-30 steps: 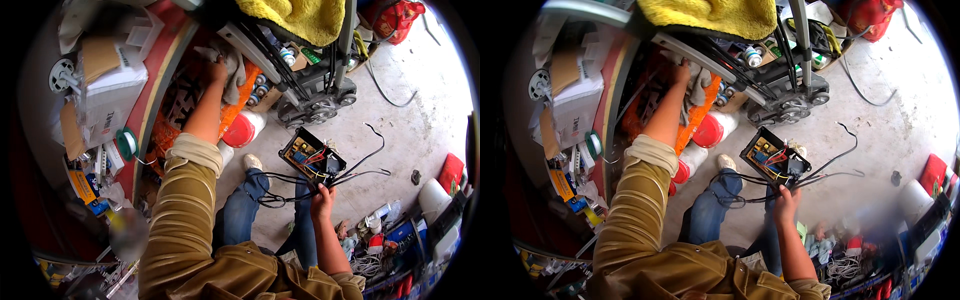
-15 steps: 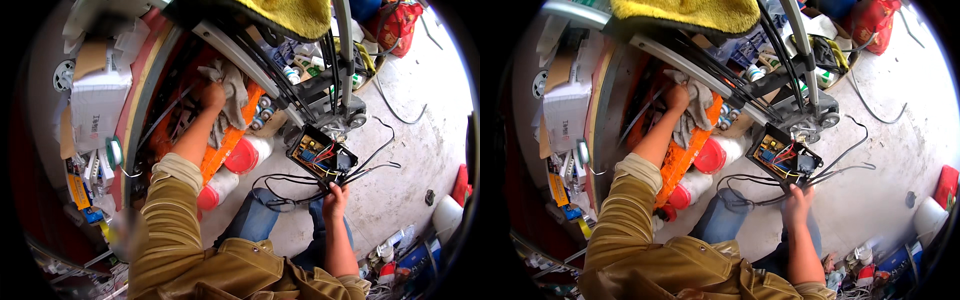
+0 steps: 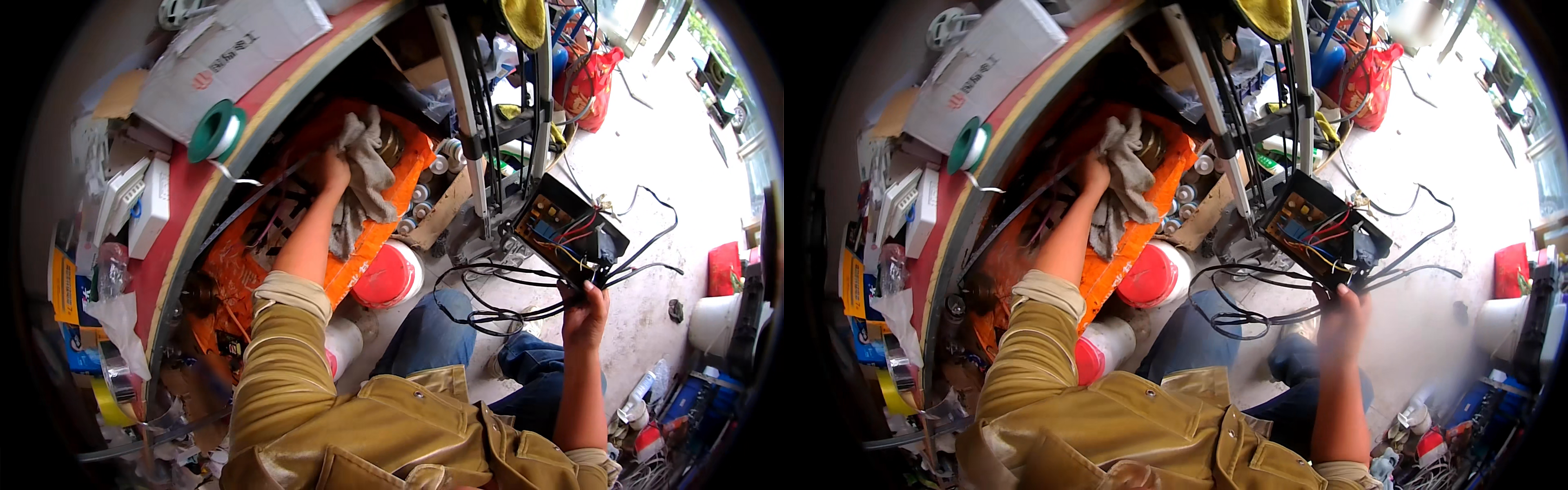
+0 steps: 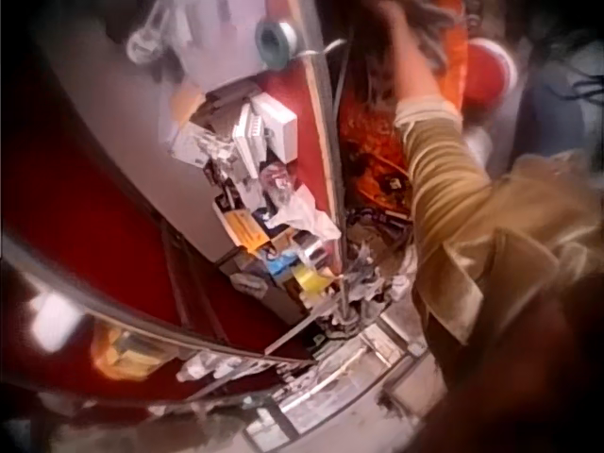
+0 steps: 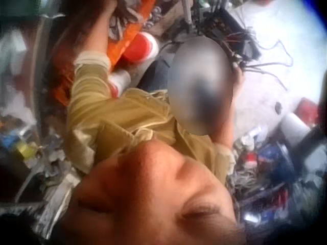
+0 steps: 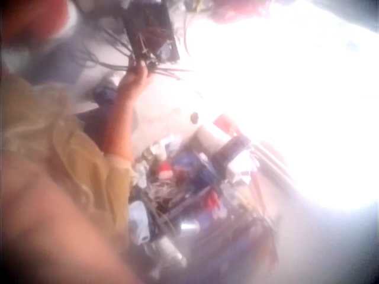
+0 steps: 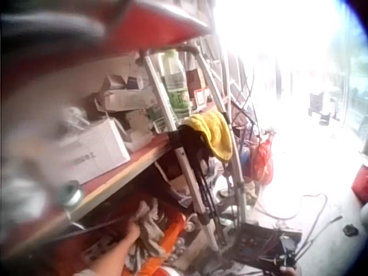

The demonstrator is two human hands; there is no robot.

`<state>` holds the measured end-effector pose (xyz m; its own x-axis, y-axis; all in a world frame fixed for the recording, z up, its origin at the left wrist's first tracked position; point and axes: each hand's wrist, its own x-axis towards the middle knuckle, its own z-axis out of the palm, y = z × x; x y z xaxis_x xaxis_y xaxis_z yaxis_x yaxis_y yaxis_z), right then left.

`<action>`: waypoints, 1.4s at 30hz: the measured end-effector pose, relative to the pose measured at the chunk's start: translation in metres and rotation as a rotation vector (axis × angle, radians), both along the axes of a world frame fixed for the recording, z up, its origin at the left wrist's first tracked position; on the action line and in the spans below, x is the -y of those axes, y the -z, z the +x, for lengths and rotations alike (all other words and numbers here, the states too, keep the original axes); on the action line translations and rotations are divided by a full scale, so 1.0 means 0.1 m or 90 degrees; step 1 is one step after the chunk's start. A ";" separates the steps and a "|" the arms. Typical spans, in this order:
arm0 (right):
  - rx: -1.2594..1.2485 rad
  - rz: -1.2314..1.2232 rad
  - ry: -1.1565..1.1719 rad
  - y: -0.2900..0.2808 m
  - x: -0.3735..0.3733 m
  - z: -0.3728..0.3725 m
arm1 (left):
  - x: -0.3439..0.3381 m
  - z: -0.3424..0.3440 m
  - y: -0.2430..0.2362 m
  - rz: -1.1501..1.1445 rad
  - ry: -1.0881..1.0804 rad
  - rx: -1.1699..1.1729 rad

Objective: The person sits on the ground and works on the internal wiring of a black appliance, connecting wires and handling a small motor. They then stand up, walk into a cluttered workshop, and place the motor and a small black box onto a shelf.

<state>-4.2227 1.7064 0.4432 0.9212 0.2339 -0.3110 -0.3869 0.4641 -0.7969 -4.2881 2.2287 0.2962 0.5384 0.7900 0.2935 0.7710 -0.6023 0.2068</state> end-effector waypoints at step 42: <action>0.081 0.008 -0.144 0.15 -0.49 -0.47 | -0.04 -1.83 -0.99 -0.186 0.098 0.616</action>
<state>-4.2693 1.7550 0.4279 0.8762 0.4420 -0.1919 -0.3796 0.3877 -0.8400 -4.4712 2.2331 0.3950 0.2745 0.8424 0.4637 0.1133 -0.5072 0.8544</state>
